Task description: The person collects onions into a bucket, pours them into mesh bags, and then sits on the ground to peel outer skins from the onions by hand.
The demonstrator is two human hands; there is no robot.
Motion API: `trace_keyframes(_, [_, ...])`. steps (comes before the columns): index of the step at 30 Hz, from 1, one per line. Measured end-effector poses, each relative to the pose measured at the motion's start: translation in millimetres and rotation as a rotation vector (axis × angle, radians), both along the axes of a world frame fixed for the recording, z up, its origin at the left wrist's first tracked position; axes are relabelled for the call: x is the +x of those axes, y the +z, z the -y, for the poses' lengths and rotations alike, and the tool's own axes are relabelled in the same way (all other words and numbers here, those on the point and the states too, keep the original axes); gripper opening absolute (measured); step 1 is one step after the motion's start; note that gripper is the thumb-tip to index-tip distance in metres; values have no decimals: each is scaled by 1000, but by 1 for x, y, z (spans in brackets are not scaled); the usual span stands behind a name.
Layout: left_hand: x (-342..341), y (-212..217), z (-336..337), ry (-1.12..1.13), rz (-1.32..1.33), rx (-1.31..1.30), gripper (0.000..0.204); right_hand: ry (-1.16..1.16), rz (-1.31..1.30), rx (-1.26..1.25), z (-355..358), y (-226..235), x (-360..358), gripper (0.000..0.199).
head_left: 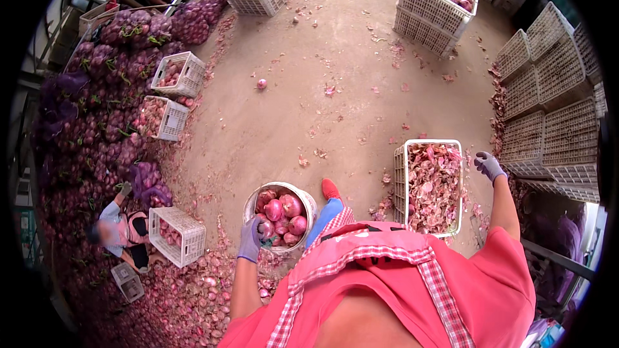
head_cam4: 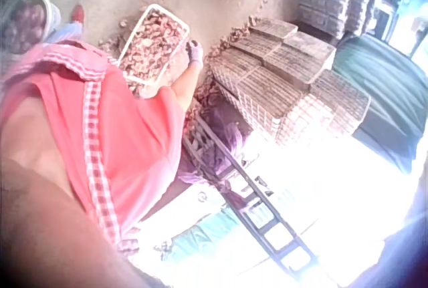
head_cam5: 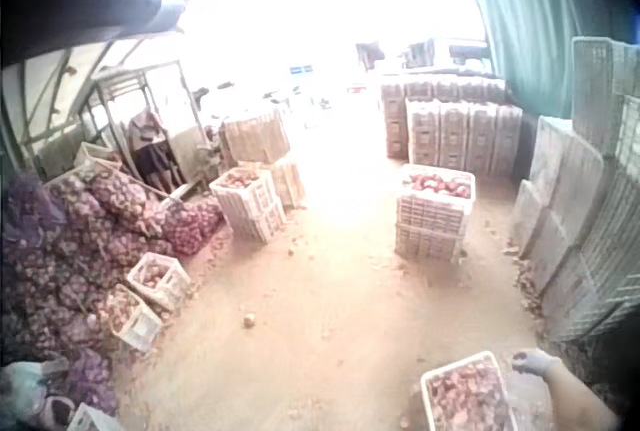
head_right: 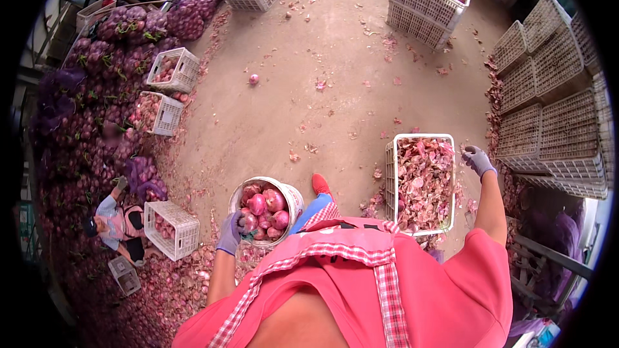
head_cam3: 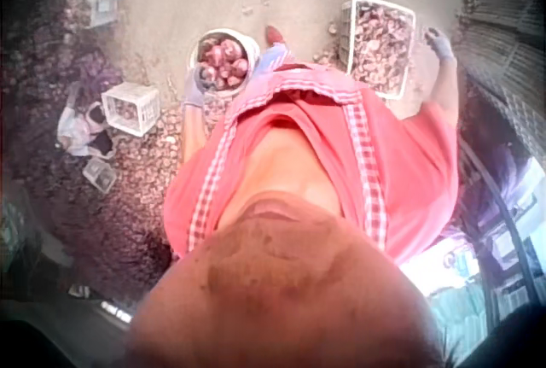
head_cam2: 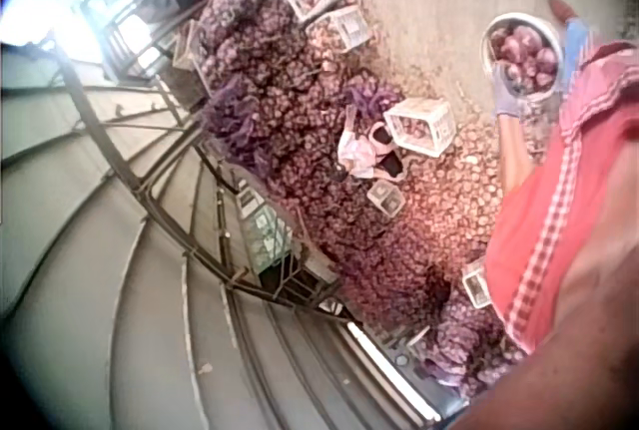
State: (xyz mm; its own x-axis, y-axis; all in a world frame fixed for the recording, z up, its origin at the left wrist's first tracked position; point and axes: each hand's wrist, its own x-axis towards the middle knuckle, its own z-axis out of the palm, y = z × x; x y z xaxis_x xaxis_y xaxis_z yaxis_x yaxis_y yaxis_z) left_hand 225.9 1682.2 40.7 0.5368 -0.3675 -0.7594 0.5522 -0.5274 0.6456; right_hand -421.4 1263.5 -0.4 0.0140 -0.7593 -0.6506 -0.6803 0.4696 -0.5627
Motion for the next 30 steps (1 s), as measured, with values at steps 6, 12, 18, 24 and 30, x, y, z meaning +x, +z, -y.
trace_keyframes(6, [61,-11,117,-83,-43,-11,17,-166,-52,35,46,39,23,41])
trace_keyframes(12, [139,-14,231,-182,62,58,17,-219,-160,50,123,33,37,41])
trace_keyframes(18, [195,-36,362,-112,38,210,23,-328,-220,160,230,-33,24,33])
trace_keyframes(24, [223,-22,512,-21,-8,174,29,-169,-177,87,429,-13,88,26])
trace_keyframes(30, [264,-55,682,-18,40,170,25,105,-468,-184,644,40,92,44])
